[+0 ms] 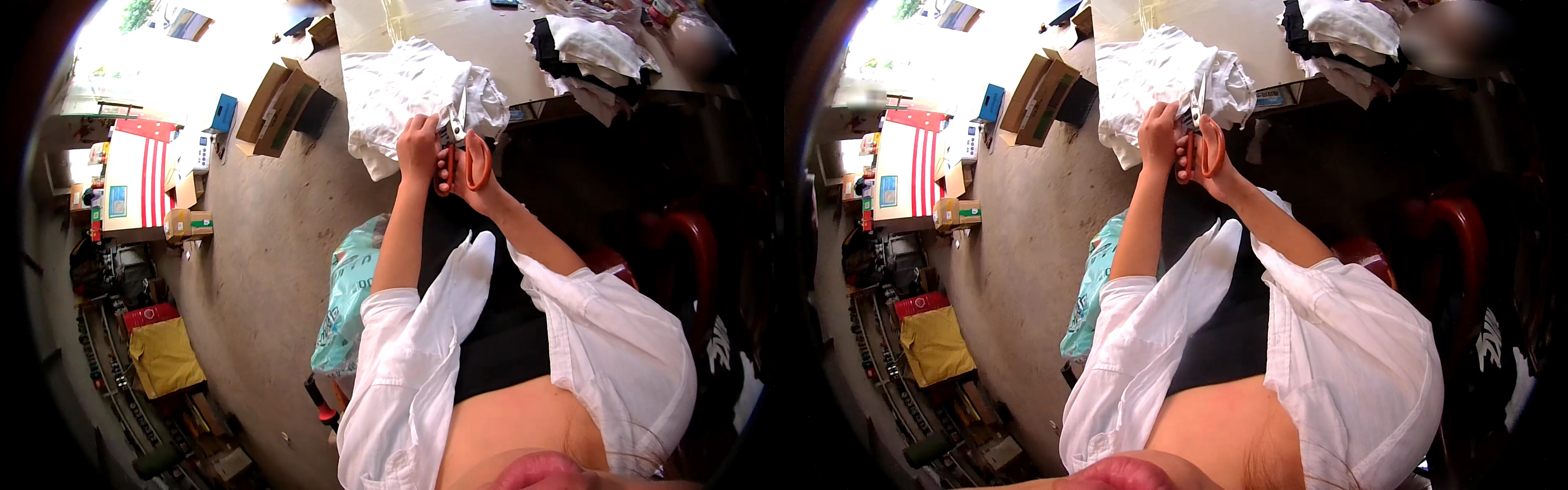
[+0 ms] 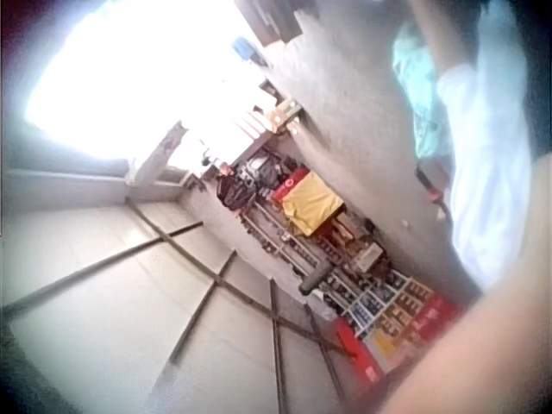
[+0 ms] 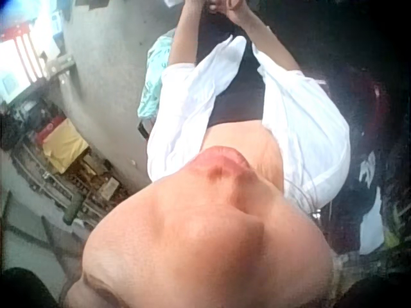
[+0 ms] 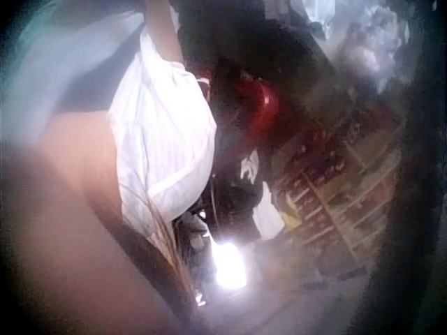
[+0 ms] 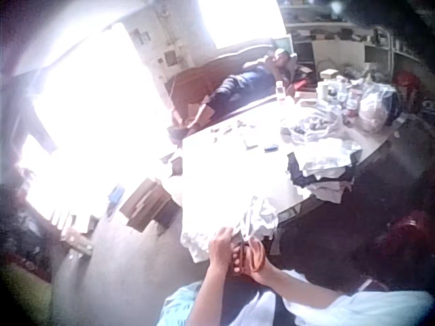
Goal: The person sits on the floor and uses orange-handled scissors to cut a white fabric item, likely a shirt, on a low table. They repeatedly adjust the fabric and make cuts along seams and edges, separating pieces of the material.
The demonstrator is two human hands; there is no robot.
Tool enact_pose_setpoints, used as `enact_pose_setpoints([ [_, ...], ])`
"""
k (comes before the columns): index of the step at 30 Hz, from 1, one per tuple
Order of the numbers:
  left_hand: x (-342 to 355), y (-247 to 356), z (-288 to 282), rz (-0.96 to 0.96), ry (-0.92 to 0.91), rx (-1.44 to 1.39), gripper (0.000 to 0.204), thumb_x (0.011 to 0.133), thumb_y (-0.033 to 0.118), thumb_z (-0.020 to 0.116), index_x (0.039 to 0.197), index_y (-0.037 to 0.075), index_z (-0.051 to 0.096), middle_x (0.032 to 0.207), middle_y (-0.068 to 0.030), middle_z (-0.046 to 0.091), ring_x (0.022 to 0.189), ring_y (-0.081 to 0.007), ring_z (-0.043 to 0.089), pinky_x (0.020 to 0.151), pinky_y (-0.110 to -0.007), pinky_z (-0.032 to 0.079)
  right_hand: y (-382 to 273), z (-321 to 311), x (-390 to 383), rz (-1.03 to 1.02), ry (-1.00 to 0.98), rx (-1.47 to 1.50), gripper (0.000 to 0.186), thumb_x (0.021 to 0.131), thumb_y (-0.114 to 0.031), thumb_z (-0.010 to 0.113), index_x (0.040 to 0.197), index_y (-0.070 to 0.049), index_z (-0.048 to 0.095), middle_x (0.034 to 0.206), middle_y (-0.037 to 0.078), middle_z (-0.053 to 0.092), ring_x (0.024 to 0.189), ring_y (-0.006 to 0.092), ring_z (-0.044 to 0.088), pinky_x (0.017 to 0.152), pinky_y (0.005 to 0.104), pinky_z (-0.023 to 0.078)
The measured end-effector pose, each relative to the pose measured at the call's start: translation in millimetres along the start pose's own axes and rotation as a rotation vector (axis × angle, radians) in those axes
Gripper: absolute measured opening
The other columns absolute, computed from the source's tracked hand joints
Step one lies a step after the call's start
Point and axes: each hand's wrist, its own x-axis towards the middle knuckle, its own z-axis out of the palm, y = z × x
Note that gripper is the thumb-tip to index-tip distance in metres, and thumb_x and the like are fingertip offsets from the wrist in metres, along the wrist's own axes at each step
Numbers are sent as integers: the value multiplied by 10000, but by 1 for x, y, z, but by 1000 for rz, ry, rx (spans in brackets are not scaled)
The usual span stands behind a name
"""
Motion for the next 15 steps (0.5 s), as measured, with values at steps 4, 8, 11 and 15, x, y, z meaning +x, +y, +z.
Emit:
enact_pose_setpoints([
  [4, 1, 3, -20, 66, -111, -27, 290, 717, 46, 589, 1000, 90, 634, 803, -76, 572, 758, -275, 604, 638, -380, 494, -6, 2, 1, 20, -49, 121, 727, 796, -777, 322, 854, -77, 510, 708, 18, 463, 605, 145, 479, 570, 297, 436],
  [8, -3, 12, -26, 151, -133, -1, 234, 725, 120, 582, 955, 108, 623, 762, -54, 576, 717, -247, 615, 587, -364, 492, -18, -5, 13, -24, -147, 123, 781, 777, -806, 286, 889, -58, 482, 760, 16, 436, 651, 152, 462, 595, 265, 422],
  [11, -6, 22, -29, 92, -117, -29, 247, 717, 121, 587, 960, 109, 625, 741, -46, 578, 687, -244, 617, 575, -353, 492, -21, -5, 20, -95, -31, 78, 753, 789, -787, 309, 884, -63, 491, 734, 8, 429, 621, 134, 454, 546, 235, 411],
  [15, -7, 35, -33, 38, -114, -120, 279, 729, 75, 575, 1001, 100, 633, 791, -74, 637, 692, -277, 632, 595, -368, 496, -29, -6, 31, -153, 112, 92, 655, 830, -723, 360, 842, -80, 488, 655, 1, 436, 522, 105, 424, 438, 197, 361],
])
